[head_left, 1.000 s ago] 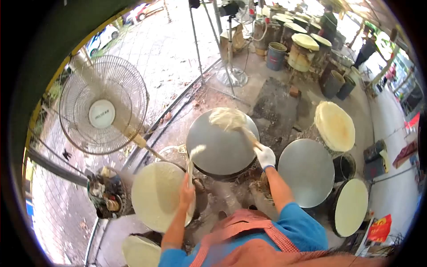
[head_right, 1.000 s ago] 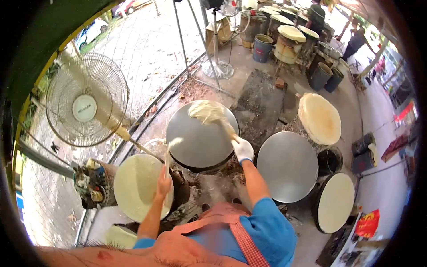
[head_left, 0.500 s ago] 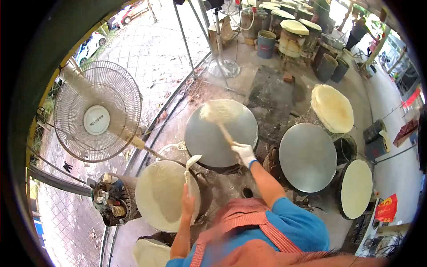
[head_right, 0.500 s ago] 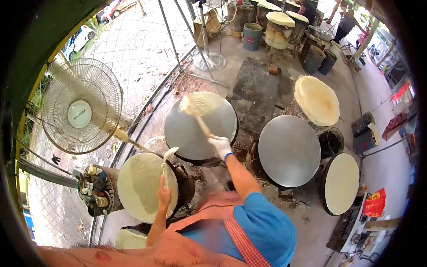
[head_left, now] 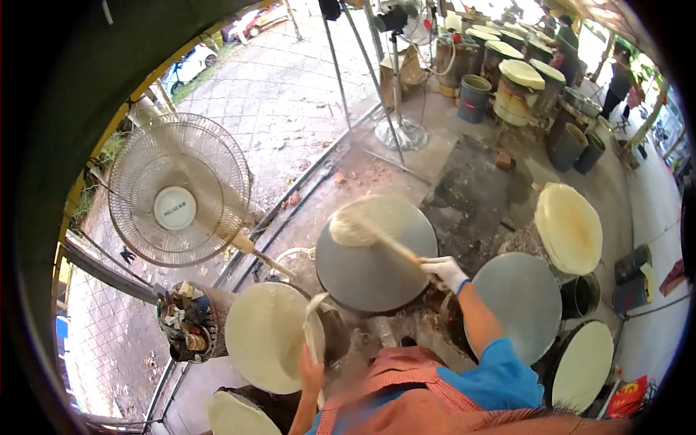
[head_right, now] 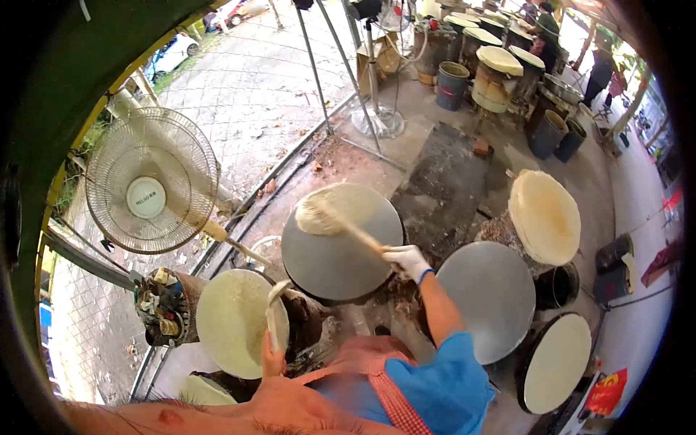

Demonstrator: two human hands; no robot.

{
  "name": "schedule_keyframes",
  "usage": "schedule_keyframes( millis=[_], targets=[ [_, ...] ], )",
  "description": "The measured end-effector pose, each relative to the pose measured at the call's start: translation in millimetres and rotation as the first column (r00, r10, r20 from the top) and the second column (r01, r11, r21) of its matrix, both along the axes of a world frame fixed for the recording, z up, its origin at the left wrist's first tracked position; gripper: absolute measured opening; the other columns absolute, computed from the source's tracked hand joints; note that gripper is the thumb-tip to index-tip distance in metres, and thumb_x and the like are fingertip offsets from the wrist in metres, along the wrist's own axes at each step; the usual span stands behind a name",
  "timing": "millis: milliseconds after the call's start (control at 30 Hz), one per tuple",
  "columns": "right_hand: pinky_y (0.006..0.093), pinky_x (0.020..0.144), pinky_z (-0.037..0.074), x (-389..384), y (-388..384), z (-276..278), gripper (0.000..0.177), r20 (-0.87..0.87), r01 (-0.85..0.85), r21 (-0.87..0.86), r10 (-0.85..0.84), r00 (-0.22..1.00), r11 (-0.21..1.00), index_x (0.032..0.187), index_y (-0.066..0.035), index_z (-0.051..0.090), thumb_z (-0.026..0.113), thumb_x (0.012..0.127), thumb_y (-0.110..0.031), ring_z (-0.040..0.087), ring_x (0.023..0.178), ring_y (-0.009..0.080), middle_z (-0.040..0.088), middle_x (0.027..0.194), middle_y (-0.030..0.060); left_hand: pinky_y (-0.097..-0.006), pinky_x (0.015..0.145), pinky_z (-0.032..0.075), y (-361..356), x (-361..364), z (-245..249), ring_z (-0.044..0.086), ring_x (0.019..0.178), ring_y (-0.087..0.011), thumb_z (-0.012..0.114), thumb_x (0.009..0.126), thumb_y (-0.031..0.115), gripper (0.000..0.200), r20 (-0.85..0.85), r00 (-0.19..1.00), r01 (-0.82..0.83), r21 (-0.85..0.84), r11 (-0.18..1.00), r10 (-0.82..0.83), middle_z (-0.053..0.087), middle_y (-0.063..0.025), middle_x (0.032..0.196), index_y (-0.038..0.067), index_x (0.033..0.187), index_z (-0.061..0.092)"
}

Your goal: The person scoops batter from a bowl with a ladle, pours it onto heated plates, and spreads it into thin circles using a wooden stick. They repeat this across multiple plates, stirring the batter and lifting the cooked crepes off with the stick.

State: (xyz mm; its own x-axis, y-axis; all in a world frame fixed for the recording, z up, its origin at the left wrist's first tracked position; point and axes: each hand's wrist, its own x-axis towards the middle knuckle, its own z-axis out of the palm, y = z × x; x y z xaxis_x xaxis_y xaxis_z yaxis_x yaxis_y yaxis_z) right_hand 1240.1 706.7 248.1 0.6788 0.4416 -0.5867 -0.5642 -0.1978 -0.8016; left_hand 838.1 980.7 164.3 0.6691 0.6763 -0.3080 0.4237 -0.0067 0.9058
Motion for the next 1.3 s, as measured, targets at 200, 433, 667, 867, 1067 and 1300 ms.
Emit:
schedule_keyframes(
  millis=[200, 433, 667, 867, 1067, 1300],
  targets=[
    [0.0256, 0.031, 0.026, 1.8, 36.3, -6.2, 0.034, -0.112, -0.121, 0.035, 0.125, 0.986, 0.992, 0.113, -0.007, 0.065, 0.069, 0.081, -0.018, 0.039, 0.035, 0.0109, 0.051, 0.053, 0.0043, -0.0317, 0.087, 0.042, -35.6, -13.5, 30.0, 0.049, 0.103, -0.0208, 0.061, 0.074, 0.008, 0.066, -0.12, 0.992, -0.053, -0.083, 0.995, 0.043, 0.052, -0.0132, 0.115, -0.002, 0.134, 0.036],
    [0.0265, 0.035, 0.03, 71.9, 18.0, -5.8, 0.037, 0.012, -0.124, 0.059, 0.123, 0.992, 0.991, 0.116, -0.006, 0.064, 0.068, 0.081, -0.017, 0.041, 0.038, 0.0102, 0.049, 0.051, 0.0033, -0.0309, 0.084, 0.044, -58.0, -37.3, 42.9, 0.053, 0.099, -0.0182, 0.063, 0.075, 0.011, 0.064, -0.165, 0.986, -0.008, -0.055, 0.998, -0.001, 0.056, -0.0138, 0.109, 0.001, 0.133, 0.039],
    [0.028, 0.034, 0.027, 49.1, 4.4, -39.5, 0.041, -0.169, -0.42, 0.105, 0.432, 0.886, 0.902, 0.117, -0.002, 0.062, 0.069, 0.08, -0.019, 0.043, 0.037, 0.0126, 0.051, 0.053, 0.0073, -0.0325, 0.092, 0.042, -75.2, -47.7, 31.2, 0.054, 0.109, -0.0222, 0.065, 0.075, 0.013, 0.064, -0.191, 0.976, -0.114, -0.028, 0.993, 0.106, 0.055, -0.0152, 0.121, 0.002, 0.133, 0.042],
    [0.0275, 0.035, 0.029, 114.9, 54.7, -3.8, 0.036, 0.061, -0.358, 0.039, 0.356, 0.933, 0.933, 0.112, -0.006, 0.066, 0.069, 0.081, -0.024, 0.042, 0.039, 0.0087, 0.051, 0.054, 0.0016, -0.0329, 0.091, 0.043, -89.0, -57.0, 45.5, 0.055, 0.106, -0.0209, 0.066, 0.074, 0.013, 0.064, -0.166, 0.977, -0.125, 0.068, 0.99, 0.135, 0.057, -0.0134, 0.118, 0.003, 0.133, 0.042],
    [0.0272, 0.036, 0.03, 83.1, 13.9, -7.6, 0.042, -0.201, -0.658, -0.074, 0.635, 0.746, 0.749, 0.117, -0.006, 0.063, 0.07, 0.079, -0.022, 0.045, 0.041, 0.0127, 0.054, 0.055, 0.0061, -0.0325, 0.089, 0.044, -103.4, -41.3, 78.0, 0.056, 0.102, -0.019, 0.065, 0.074, 0.013, 0.06, -0.258, 0.941, -0.237, -0.04, 0.971, 0.219, 0.058, -0.0115, 0.115, 0.003, 0.13, 0.045],
    [0.026, 0.037, 0.03, 121.3, 84.2, -2.9, 0.032, 0.229, -0.511, -0.041, 0.506, 0.832, 0.859, 0.105, -0.004, 0.069, 0.068, 0.078, -0.021, 0.042, 0.041, 0.0075, 0.051, 0.053, 0.0005, -0.0321, 0.086, 0.046, -111.5, -68.0, 53.7, 0.056, 0.101, -0.02, 0.063, 0.075, 0.01, 0.06, -0.299, 0.917, -0.262, 0.044, 0.964, 0.263, 0.058, -0.0115, 0.114, 0.005, 0.132, 0.043]
  ],
)
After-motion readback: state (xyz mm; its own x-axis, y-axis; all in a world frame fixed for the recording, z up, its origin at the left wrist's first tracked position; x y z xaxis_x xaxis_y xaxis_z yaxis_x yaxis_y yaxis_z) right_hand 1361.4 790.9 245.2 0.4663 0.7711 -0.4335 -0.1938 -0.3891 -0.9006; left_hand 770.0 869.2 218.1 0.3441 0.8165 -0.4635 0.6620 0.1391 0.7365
